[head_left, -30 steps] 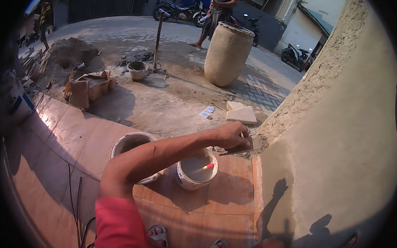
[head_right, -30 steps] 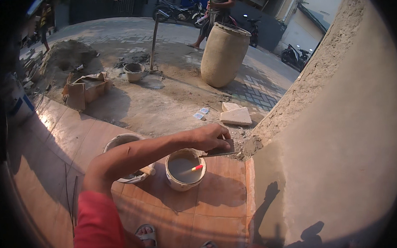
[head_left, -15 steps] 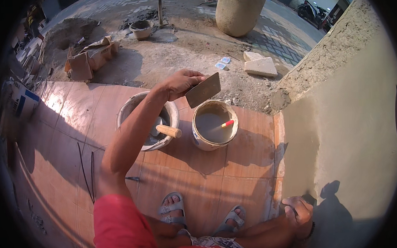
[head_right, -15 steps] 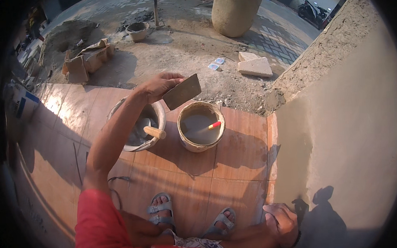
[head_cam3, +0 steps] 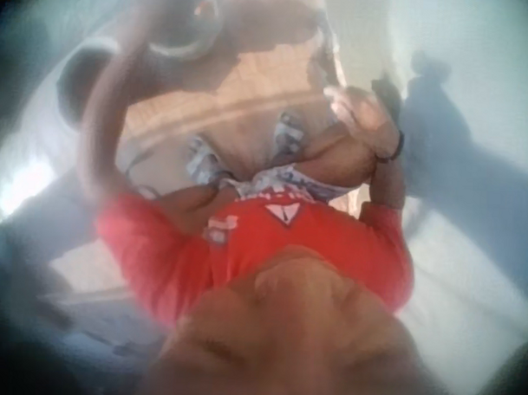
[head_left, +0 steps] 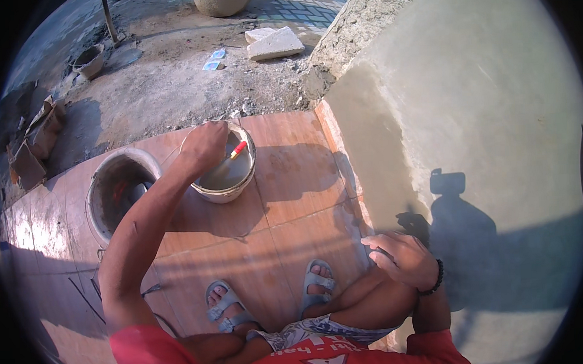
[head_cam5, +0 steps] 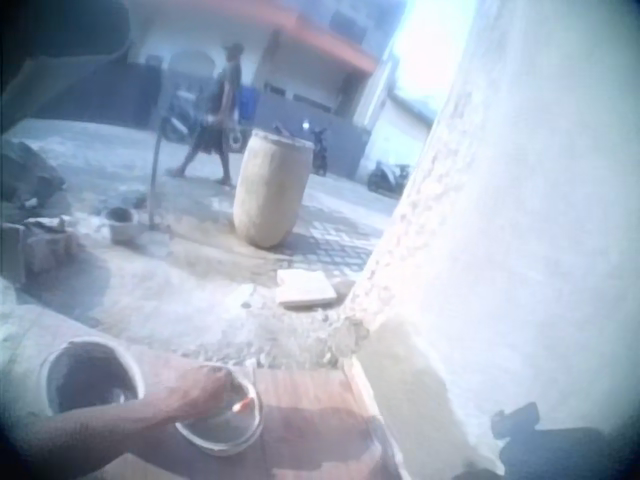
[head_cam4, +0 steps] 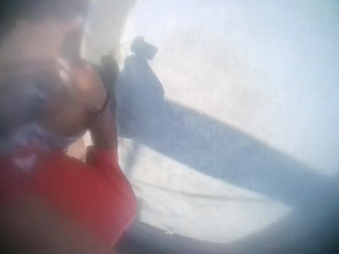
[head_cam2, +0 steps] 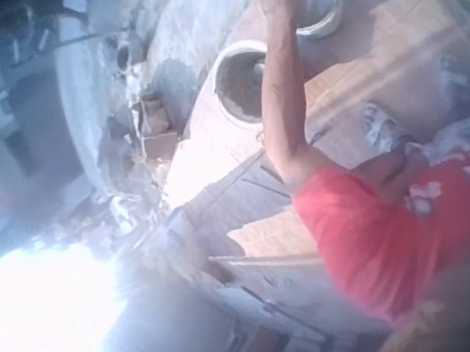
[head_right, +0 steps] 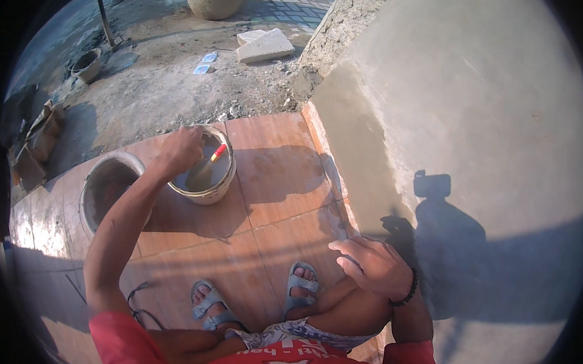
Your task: The person sits on a tiled floor and uses a sponge to apply and smooth a wet plaster-like substance onto a vertical wall. They repeatedly dip the sponge into a bucket of water to clean it and then continue smoothing the wall surface.
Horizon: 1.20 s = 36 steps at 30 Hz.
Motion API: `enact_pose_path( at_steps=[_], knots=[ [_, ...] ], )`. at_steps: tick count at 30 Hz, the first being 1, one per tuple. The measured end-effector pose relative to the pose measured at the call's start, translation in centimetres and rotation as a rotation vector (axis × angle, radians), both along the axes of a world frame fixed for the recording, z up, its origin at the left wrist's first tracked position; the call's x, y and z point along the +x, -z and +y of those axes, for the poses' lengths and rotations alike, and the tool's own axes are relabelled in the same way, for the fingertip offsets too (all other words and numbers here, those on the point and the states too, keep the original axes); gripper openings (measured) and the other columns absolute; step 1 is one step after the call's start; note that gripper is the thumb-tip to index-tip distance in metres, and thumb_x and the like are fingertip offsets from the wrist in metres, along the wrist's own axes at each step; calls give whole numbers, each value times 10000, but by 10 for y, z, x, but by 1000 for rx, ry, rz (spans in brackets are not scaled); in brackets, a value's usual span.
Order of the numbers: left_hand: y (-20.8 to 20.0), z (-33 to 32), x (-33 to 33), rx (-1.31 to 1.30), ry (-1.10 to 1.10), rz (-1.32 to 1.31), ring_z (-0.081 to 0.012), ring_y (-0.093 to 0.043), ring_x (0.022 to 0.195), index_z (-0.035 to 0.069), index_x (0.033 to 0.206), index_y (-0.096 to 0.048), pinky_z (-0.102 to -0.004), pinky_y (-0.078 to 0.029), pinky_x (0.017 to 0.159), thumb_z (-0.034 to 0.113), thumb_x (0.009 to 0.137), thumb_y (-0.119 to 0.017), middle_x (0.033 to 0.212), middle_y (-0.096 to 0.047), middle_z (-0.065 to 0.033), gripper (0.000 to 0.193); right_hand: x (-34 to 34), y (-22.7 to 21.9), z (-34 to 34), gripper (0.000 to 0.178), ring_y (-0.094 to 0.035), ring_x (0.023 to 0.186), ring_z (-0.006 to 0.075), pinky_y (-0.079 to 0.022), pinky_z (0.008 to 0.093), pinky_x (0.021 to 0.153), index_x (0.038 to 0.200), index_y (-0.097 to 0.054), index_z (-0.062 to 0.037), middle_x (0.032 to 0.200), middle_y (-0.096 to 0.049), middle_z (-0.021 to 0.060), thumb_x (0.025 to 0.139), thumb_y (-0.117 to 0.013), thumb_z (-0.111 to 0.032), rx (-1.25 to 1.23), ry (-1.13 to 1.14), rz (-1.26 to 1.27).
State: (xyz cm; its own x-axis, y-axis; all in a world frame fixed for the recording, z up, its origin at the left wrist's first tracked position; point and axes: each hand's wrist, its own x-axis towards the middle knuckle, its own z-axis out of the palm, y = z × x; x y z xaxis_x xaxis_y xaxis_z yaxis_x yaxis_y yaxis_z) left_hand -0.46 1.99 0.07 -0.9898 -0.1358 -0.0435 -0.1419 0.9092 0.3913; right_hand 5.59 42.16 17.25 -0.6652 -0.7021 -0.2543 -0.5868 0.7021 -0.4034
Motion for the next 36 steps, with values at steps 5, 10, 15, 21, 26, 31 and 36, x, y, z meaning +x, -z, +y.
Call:
enact_pose_path(
  at_steps=[5, 10, 15, 21, 26, 31, 36],
  knots=[
    [14, 9, -5, -48, 64, -129, -372, -685, 895, -46, 907, -671, -441, -561, 762, 46, 798, -573, 938, -685, -245, 173, 3, -1, 11, 264, -647, 798, 328, -523, 402, 721, 1112, -629, -62, 925, -660, 138, 851, -603, -90, -36, 28, -1],
    [29, -22, -8, -18, 93, -114, -367, -686, 901, -44, 884, -692, -441, -557, 761, 80, 793, -617, 913, -683, -258, 171, 4, -6, 1, 258, -641, 775, 342, -521, 401, 696, 1094, -634, -48, 904, -652, 158, 842, -615, -98, -2, 89, -56],
    [14, -49, -39, 454, -90, -302, -218, -659, 790, 32, 1001, -706, -379, -513, 695, 192, 864, -665, 850, -694, -136, 215, 4, -2, 8, 278, -648, 765, 336, -516, 383, 696, 1090, -632, -23, 870, -648, 177, 816, -622, -66, -76, 127, -52],
    [-18, -85, -11, 520, -6, -280, -205, -646, 790, 51, 1077, -698, -378, -512, 696, 233, 863, -693, 887, -697, -106, 282, 4, 3, 3, 286, -640, 773, 344, -511, 399, 701, 1086, -627, -8, 864, -648, 183, 807, -621, -68, -3, 98, -40],
    [-82, -127, 47, 492, -74, -300, -136, -591, 591, 22, 1077, -654, -300, -481, 514, 210, 836, -734, 808, -675, -88, 316, 27, -3, -43, 301, -619, 767, 328, -489, 394, 703, 1131, -593, 6, 867, -640, 189, 846, -560, -87, -60, -48, 144],
    [-88, -176, 109, 329, -263, -401, -168, -613, 566, 16, 999, -673, -311, -481, 491, 170, 803, -737, 759, -670, -100, 257, 1, -8, -3, 315, -582, 1033, 368, -453, 422, 911, 1214, -597, -56, 1103, -631, 192, 969, -499, -228, 131, -75, 47],
    [4, -196, 146, 177, -360, -655, -237, -657, 668, 48, 972, -704, -364, -499, 540, 107, 718, -772, 791, -687, -111, 270, -7, 3, -10, 331, -576, 1092, 370, -444, 435, 959, 1254, -587, -78, 1176, -624, 182, 1002, -471, -259, 208, -113, -18]
  ],
)
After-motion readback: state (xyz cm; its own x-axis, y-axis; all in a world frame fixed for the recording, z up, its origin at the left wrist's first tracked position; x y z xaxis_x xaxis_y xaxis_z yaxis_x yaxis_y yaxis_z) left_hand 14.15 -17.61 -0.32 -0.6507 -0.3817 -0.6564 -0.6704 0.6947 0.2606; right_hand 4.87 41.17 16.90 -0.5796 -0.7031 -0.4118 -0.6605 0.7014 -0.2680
